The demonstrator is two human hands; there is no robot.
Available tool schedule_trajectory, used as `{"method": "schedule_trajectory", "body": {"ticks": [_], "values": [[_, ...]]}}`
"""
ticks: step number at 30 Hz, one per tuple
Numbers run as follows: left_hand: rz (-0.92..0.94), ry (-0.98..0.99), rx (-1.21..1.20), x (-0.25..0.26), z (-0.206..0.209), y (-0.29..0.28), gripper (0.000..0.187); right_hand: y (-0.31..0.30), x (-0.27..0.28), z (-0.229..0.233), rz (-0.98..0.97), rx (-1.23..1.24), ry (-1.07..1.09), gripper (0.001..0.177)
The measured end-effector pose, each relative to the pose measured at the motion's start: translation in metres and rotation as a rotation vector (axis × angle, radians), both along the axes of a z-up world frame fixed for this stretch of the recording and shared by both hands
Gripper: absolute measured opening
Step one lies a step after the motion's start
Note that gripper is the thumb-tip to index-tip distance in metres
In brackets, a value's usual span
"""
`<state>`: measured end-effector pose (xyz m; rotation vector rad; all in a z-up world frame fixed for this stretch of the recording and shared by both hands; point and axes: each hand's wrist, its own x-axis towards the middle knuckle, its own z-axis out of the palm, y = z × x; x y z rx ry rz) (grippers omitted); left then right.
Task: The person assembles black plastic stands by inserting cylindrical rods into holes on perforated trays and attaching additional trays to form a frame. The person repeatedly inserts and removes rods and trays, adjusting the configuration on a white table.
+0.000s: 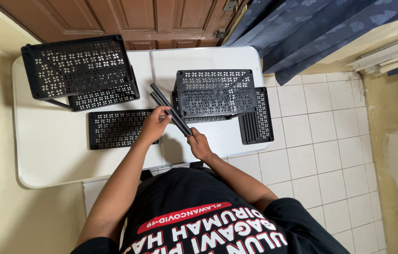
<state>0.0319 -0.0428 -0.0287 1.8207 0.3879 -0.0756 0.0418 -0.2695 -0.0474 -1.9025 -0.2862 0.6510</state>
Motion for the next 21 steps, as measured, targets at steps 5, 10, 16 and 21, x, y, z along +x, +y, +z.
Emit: {"method": "schedule_trajectory", "body": {"ticks": [5, 10, 16, 21], "values": [[0.145, -0.111, 0.023, 0.007, 0.009, -0.003, 0.037, 0.001, -0.001, 0.009, 0.004, 0.051, 0.013, 0.016], [0.289, -0.185, -0.209, 0.020, 0.021, -0.005, 0.044, -0.003, 0.005, 0.013, 0.027, 0.077, -0.014, 0.018], [0.342, -0.110, -0.379, 0.021, 0.038, -0.005, 0.053, -0.009, 0.010, 0.021, 0.093, 0.033, -0.032, 0.020], [0.325, -0.184, -0.377, 0.016, 0.027, -0.001, 0.022, -0.015, 0.014, 0.024, 0.135, -0.069, -0.009, 0.021]]}}
